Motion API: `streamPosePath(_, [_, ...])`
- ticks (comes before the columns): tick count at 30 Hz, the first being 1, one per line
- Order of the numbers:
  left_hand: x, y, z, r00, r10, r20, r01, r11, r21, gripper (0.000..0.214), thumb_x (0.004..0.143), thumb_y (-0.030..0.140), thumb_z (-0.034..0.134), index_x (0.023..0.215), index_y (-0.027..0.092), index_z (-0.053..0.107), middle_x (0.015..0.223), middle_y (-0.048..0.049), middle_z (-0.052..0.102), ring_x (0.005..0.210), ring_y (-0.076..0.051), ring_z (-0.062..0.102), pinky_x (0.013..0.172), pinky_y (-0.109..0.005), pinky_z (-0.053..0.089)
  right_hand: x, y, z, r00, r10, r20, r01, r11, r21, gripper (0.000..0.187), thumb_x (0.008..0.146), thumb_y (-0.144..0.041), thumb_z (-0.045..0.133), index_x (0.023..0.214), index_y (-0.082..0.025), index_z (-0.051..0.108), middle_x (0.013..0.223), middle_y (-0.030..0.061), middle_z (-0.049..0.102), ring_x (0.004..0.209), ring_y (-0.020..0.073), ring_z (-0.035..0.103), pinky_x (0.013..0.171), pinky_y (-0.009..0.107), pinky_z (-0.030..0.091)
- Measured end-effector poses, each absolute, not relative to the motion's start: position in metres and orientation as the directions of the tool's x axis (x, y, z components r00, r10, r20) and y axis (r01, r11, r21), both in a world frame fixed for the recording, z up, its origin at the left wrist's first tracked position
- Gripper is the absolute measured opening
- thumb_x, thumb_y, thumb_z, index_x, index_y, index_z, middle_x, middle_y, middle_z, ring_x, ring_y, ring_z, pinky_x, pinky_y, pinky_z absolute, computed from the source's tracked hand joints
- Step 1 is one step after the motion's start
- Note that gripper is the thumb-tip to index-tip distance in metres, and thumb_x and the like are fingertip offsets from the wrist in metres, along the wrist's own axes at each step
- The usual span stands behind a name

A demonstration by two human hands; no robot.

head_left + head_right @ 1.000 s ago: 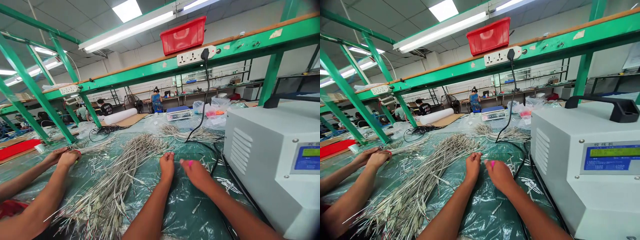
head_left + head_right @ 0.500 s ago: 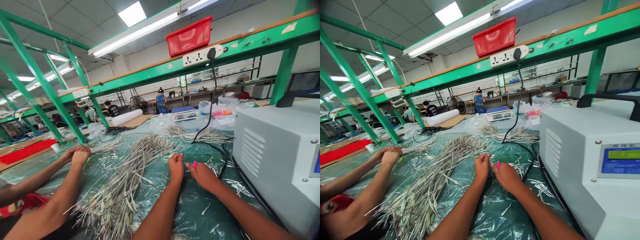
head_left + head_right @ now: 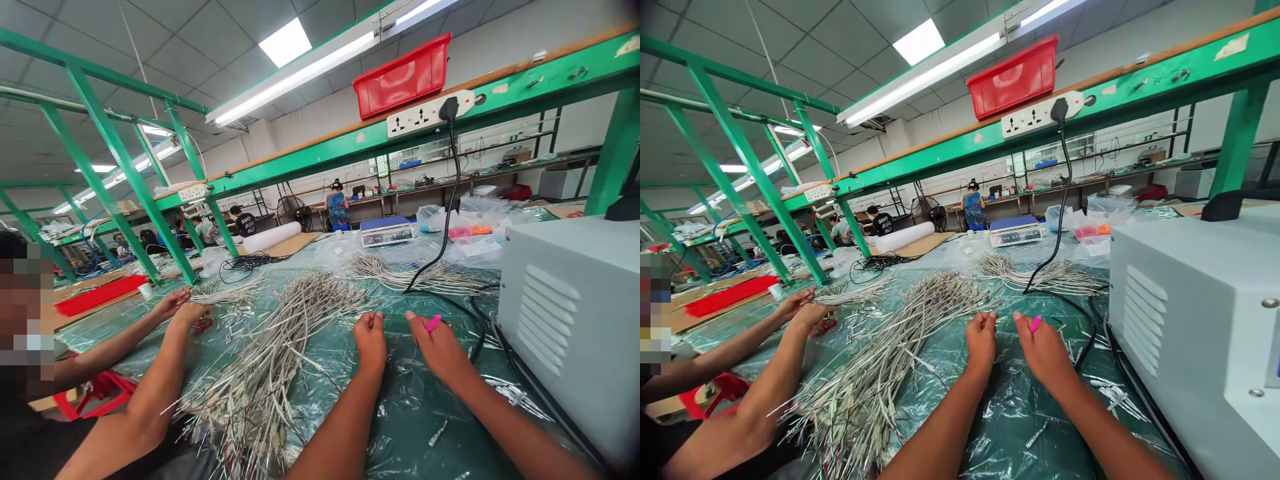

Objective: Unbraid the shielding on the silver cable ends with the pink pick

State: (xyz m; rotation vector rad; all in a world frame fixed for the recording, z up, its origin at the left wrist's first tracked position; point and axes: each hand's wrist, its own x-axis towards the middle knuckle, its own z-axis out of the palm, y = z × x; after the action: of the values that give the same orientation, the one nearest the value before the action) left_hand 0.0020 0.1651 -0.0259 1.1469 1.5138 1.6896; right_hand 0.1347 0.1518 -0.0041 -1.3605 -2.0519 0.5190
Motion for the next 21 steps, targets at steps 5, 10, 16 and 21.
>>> streamPosePath(5, [0.003, 0.163, -0.025, -0.441, 0.867, 0.232, 0.106, -0.207, 0.973, 0.033, 0.091, 0.042, 0.058, 0.074, 0.014, 0.057, 0.065, 0.0032, 0.054, 0.055, -0.011, 0.051, 0.056, -0.026, 0.045, 0.132, 0.158, -0.017, -0.314, 0.940, 0.133, 0.733, 0.329, -0.595, 0.051, 0.097, -0.048, 0.034, 0.063, -0.018, 0.056, 0.059, 0.0073, 0.060, 0.054, 0.0182, 0.054, 0.053, 0.028, 0.028])
streamPosePath(10, [0.002, 0.163, -0.026, -0.426, 0.863, 0.272, 0.101, -0.253, 0.962, 0.035, 0.090, 0.041, 0.060, 0.067, 0.015, 0.053, 0.061, 0.0049, 0.048, 0.052, -0.010, 0.045, 0.054, -0.025, 0.041, 0.130, 0.156, -0.018, -0.272, 0.958, 0.093, 0.770, 0.275, -0.576, 0.049, 0.097, -0.048, 0.033, 0.070, -0.017, 0.061, 0.072, 0.0117, 0.067, 0.066, 0.0231, 0.062, 0.054, 0.029, 0.026])
streamPosePath(16, [0.001, 0.164, -0.028, -0.412, 0.862, 0.295, 0.124, -0.268, 0.955, 0.035, 0.091, 0.039, 0.059, 0.067, 0.015, 0.052, 0.060, 0.0054, 0.045, 0.052, -0.010, 0.044, 0.053, -0.024, 0.040, 0.133, 0.146, -0.008, -0.244, 0.963, 0.114, 0.765, 0.263, -0.588, 0.042, 0.088, -0.057, 0.048, 0.072, -0.020, 0.061, 0.074, 0.0043, 0.068, 0.069, 0.0202, 0.063, 0.056, 0.027, 0.029])
streamPosePath(21, [0.000, 0.164, -0.029, -0.414, 0.865, 0.285, 0.164, -0.237, 0.958, 0.033, 0.091, 0.042, 0.058, 0.074, 0.014, 0.056, 0.065, 0.0035, 0.051, 0.054, -0.010, 0.048, 0.054, -0.025, 0.042, 0.137, 0.144, -0.003, -0.240, 0.967, 0.081, 0.772, 0.241, -0.588, 0.033, 0.082, -0.053, 0.058, 0.081, -0.021, 0.064, 0.080, 0.0045, 0.071, 0.076, 0.0222, 0.066, 0.057, 0.027, 0.030])
